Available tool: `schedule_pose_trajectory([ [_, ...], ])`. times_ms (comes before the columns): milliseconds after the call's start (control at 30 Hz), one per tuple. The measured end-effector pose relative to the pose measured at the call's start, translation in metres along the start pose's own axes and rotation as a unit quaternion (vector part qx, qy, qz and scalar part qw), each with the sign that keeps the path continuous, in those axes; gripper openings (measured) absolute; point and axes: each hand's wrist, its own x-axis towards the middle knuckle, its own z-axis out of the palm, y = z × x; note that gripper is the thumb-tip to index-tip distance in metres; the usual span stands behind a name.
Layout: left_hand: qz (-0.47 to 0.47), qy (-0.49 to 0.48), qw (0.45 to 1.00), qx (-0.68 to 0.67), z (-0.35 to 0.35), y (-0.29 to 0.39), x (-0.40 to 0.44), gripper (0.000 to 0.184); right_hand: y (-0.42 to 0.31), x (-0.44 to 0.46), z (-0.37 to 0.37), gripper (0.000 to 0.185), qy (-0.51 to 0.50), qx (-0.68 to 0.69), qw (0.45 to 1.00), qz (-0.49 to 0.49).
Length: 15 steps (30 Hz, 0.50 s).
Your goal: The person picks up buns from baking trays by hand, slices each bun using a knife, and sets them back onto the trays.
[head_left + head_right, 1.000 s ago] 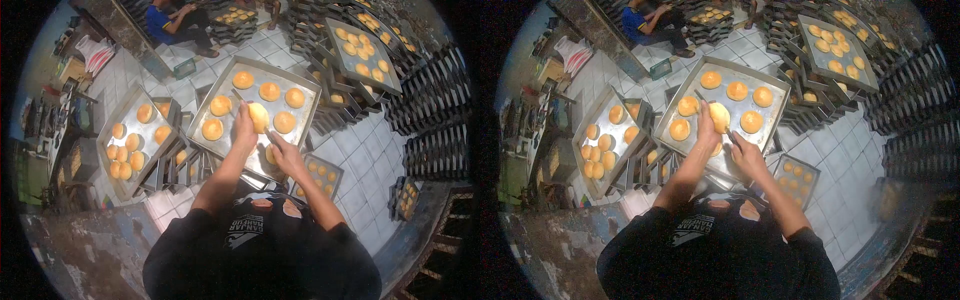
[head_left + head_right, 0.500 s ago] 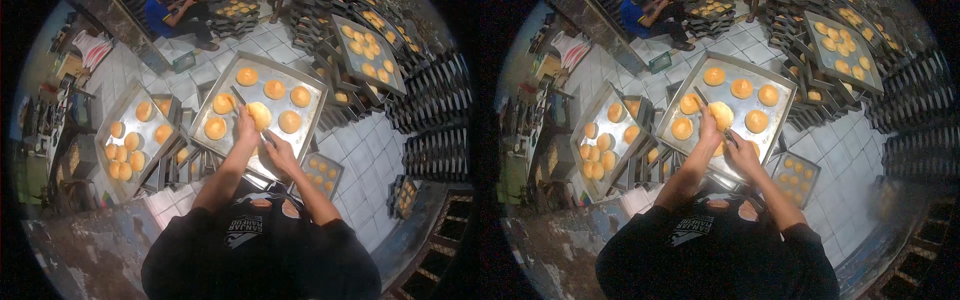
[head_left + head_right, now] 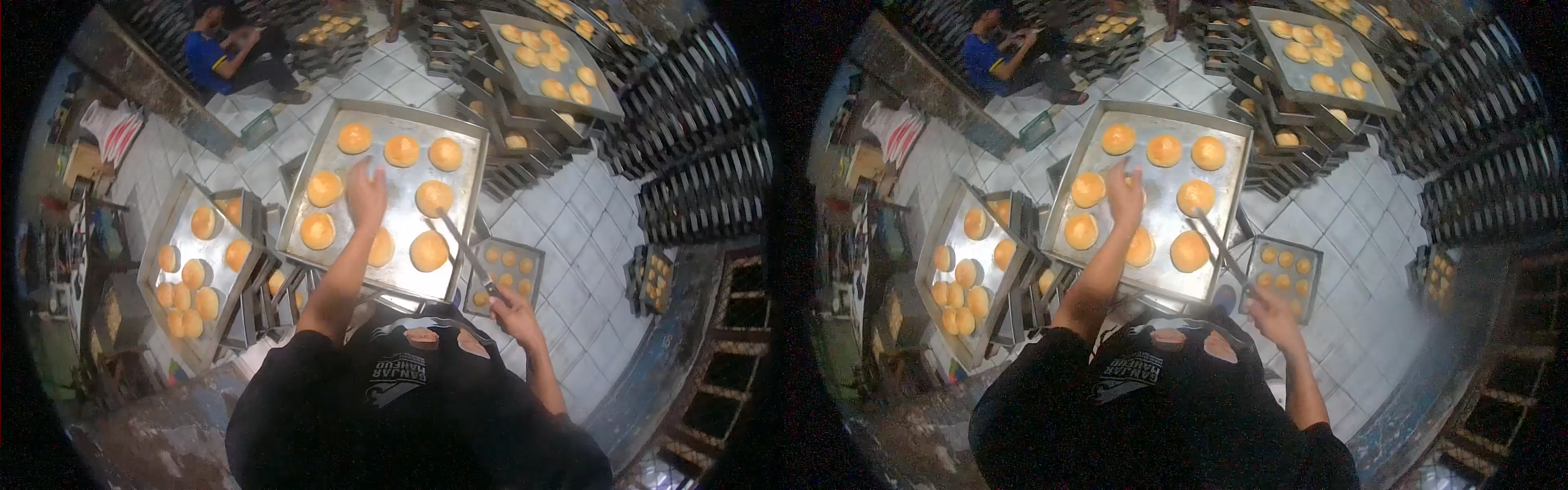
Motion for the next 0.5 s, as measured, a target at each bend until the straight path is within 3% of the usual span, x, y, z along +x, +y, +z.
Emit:
schedule_pose_trajectory([
  [33, 0.074, -0.061, 0.995, 0.012, 0.007, 0.016, -0.007, 0.047, 0.005, -0.002, -0.003, 0.045, 0.007, 0.006, 1.0, 0.002],
  [67, -0.018, -0.187, 0.98, -0.069, 0.013, 0.039, -0.011, 0.051, 0.005, -0.002, -0.004, 0.047, 0.021, 0.021, 1.0, 0.005],
  [200, 0.044, -0.202, 0.978, 0.029, 0.08, 0.041, -0.034, 0.052, 0.007, 0.004, 0.003, 0.045, 0.054, 0.058, 0.996, -0.036],
  [267, 0.042, -0.253, 0.953, 0.16, 0.081, 0.049, -0.043, 0.051, -0.009, -0.003, 0.007, 0.045, 0.055, 0.035, 0.996, -0.065],
  [367, 0.049, -0.286, 0.946, 0.144, 0.051, 0.086, -0.061, 0.051, 0.0, 0.002, 0.004, 0.046, 0.032, 0.087, 0.991, -0.1],
  [433, 0.085, -0.247, 0.965, 0.026, 0.052, 0.072, -0.083, 0.046, 0.004, 0.01, 0.003, 0.046, 0.025, 0.104, 0.988, -0.115],
  [500, 0.055, -0.271, 0.961, -0.003, 0.046, 0.07, -0.095, 0.04, -0.008, 0.012, 0.002, 0.047, 0.05, 0.059, 0.996, -0.053],
])
